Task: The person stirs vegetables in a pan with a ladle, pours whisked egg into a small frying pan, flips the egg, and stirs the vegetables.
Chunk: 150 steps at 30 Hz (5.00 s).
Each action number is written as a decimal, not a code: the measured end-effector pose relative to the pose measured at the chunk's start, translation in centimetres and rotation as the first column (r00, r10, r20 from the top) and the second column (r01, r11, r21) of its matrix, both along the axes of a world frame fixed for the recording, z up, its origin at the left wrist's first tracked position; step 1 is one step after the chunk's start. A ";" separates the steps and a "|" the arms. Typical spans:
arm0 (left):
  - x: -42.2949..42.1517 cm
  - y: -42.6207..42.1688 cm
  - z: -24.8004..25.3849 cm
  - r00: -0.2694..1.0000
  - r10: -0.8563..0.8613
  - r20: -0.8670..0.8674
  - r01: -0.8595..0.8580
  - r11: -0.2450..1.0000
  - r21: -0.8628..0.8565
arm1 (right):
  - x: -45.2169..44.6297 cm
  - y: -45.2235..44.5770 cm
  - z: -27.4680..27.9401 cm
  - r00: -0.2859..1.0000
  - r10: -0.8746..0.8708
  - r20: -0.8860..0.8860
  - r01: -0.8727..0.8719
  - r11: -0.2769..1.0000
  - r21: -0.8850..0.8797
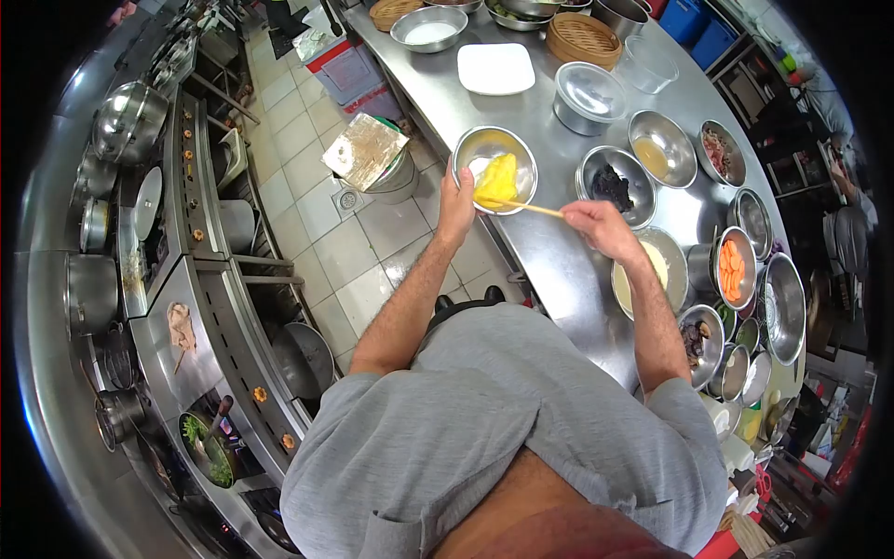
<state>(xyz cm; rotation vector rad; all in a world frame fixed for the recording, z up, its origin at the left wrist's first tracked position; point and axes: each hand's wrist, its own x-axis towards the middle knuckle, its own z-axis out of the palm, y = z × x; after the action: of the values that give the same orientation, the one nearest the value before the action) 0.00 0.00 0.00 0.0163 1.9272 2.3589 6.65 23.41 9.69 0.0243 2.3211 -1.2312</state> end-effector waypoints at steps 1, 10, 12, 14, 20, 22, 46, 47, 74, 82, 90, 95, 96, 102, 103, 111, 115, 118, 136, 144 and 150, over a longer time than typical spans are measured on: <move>0.3 0.4 0.0 0.999 0.023 0.023 -0.024 1.000 0.012 | 0.0 0.3 -0.4 0.968 -0.100 -0.228 0.125 0.987 0.098; -0.5 0.7 0.0 0.997 0.075 -0.011 -0.075 0.997 -0.015 | -1.4 1.5 -2.6 0.803 0.016 -0.596 0.089 0.985 0.146; -0.8 0.5 0.0 0.998 0.046 0.039 -0.044 0.997 -0.061 | -1.2 0.9 -1.0 0.973 -0.079 -0.218 0.065 0.995 -0.071; -0.8 0.5 -0.5 0.997 0.076 -0.006 -0.076 0.993 -0.094 | -1.3 0.8 -1.4 0.987 -0.164 0.002 0.161 0.969 -0.190; -0.1 0.6 1.1 0.997 0.070 0.011 -0.070 0.997 -0.041 | -1.2 0.5 0.5 0.978 -0.208 0.033 0.209 0.937 -0.282; 0.3 0.2 2.6 0.990 -0.060 0.125 0.063 0.998 -0.023 | -2.2 1.3 -1.4 0.936 -0.174 -0.305 0.169 0.985 -0.045; -0.1 2.5 1.0 0.955 0.033 0.295 -0.080 0.986 0.147 | -3.4 1.7 -0.1 0.885 0.015 -0.465 0.102 0.969 0.227; -0.3 2.8 0.7 0.948 0.015 0.318 -0.076 0.981 0.180 | -3.6 1.3 -0.3 0.827 0.058 -0.559 0.113 0.957 0.268; 44.2 -47.4 -1.0 0.128 0.906 0.404 -0.855 -0.105 0.508 | 19.7 -73.1 -1.9 -0.233 0.886 -0.400 -0.830 0.033 0.557; 44.3 -56.5 0.7 0.257 0.823 0.506 -0.782 -0.130 0.609 | 17.2 -68.9 4.9 -0.257 0.917 -0.306 -0.843 -0.058 0.535; 40.1 -50.9 4.6 0.023 0.820 0.572 -0.886 -0.249 0.392 | 17.5 -71.9 2.8 -0.226 0.907 -0.354 -0.864 -0.019 0.503; 44.7 -57.7 -2.7 0.021 0.882 0.471 -0.907 -0.182 0.381 | 13.9 -72.3 3.1 -0.190 0.926 -0.326 -0.940 -0.076 0.333; 43.1 -55.8 -1.0 -0.027 0.887 0.461 -0.919 -0.203 0.338 | 13.3 -72.3 2.8 -0.188 0.914 -0.359 -0.942 -0.064 0.329; 41.0 -53.9 1.5 -0.083 0.906 0.415 -0.949 -0.198 0.243 | 16.0 -75.2 0.2 -0.175 0.929 -0.326 -0.970 -0.106 0.219; 42.1 -55.0 1.3 -0.037 0.886 0.461 -0.905 -0.225 0.361 | 15.2 -75.1 0.8 -0.182 0.929 -0.321 -0.968 -0.113 0.223; 42.3 -54.5 1.2 -0.102 0.877 0.470 -0.902 -0.280 0.327 | 13.0 -75.7 4.6 -0.277 0.910 -0.309 -0.915 -0.151 0.375; 39.6 -51.7 3.0 -0.043 0.891 0.453 -0.933 -0.198 0.299 | 15.4 -74.9 -0.5 -0.230 0.864 -0.448 -0.954 -0.111 0.277; 43.2 -55.8 -0.1 -0.024 0.885 0.465 -0.906 -0.216 0.364 | 14.1 -73.9 1.9 -0.258 0.915 -0.311 -0.929 -0.146 0.340; 43.5 -46.0 5.3 -0.005 0.897 0.442 -0.958 -0.131 0.255 | 2.4 -71.8 12.4 -0.145 0.987 0.075 -0.989 -0.146 0.009; 42.8 -49.1 2.4 -0.028 0.933 0.360 -0.964 -0.121 0.238 | 9.1 -72.4 3.0 -0.278 0.862 -0.423 -0.934 -0.141 0.328; 44.4 -49.6 2.7 0.096 0.898 0.429 -0.923 -0.081 0.376 | 8.4 -67.7 2.0 -0.033 0.927 -0.375 -0.998 -0.009 0.066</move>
<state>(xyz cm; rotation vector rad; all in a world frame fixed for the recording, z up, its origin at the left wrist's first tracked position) 44.37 -49.65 2.70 -1.9874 0.9397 3.5001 15.05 -44.27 11.68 -1.7880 1.4987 -0.5948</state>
